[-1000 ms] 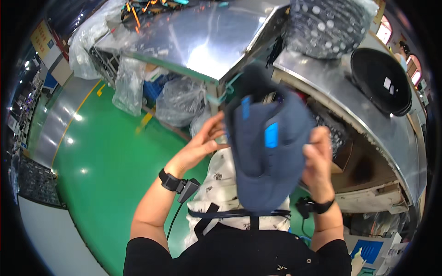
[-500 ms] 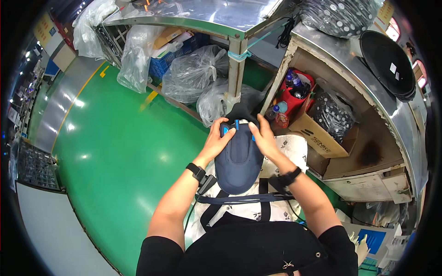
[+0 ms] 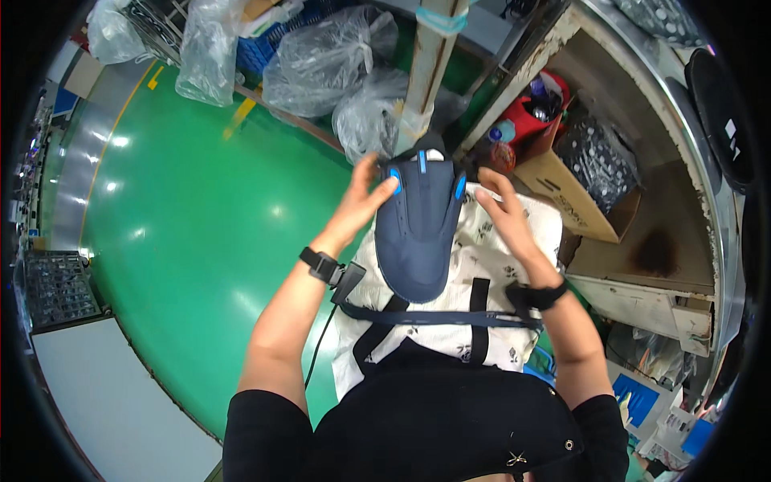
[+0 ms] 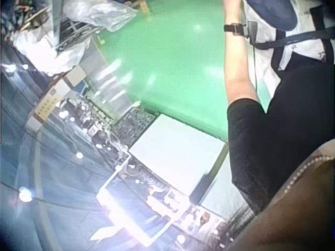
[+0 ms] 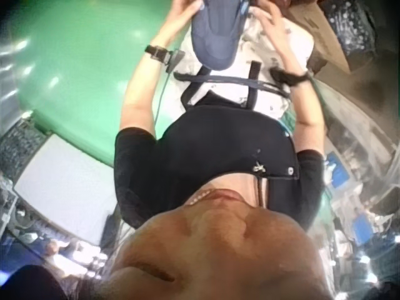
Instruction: The recorder picks up a shoe upper and inserts a lace through the eyelets.
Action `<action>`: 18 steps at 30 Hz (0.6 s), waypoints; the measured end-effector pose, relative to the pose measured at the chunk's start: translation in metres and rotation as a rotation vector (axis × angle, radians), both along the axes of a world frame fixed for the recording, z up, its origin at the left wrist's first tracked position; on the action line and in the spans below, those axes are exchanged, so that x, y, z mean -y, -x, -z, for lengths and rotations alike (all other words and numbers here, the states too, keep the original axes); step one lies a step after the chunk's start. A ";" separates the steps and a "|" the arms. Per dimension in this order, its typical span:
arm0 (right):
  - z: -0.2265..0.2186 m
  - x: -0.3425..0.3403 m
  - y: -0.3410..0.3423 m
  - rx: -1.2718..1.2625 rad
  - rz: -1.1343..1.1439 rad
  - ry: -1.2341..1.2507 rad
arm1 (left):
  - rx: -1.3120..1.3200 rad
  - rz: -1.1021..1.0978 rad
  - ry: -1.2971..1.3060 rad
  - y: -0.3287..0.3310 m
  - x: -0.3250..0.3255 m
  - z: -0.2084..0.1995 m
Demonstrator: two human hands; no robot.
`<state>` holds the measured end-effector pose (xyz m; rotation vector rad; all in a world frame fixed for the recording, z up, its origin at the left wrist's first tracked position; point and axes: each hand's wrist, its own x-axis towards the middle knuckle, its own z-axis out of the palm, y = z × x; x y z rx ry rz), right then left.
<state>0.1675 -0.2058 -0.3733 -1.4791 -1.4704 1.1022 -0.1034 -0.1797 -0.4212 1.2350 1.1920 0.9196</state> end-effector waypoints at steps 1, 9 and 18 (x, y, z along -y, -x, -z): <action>-0.020 0.011 -0.020 0.075 -0.178 0.099 | -0.005 -0.064 -0.034 0.002 0.005 -0.015; -0.031 0.122 -0.028 0.366 -0.656 0.089 | -0.048 0.069 -0.053 0.005 0.076 -0.069; -0.068 0.112 -0.025 0.343 -0.668 -0.132 | -0.023 0.561 -0.036 -0.030 0.128 -0.123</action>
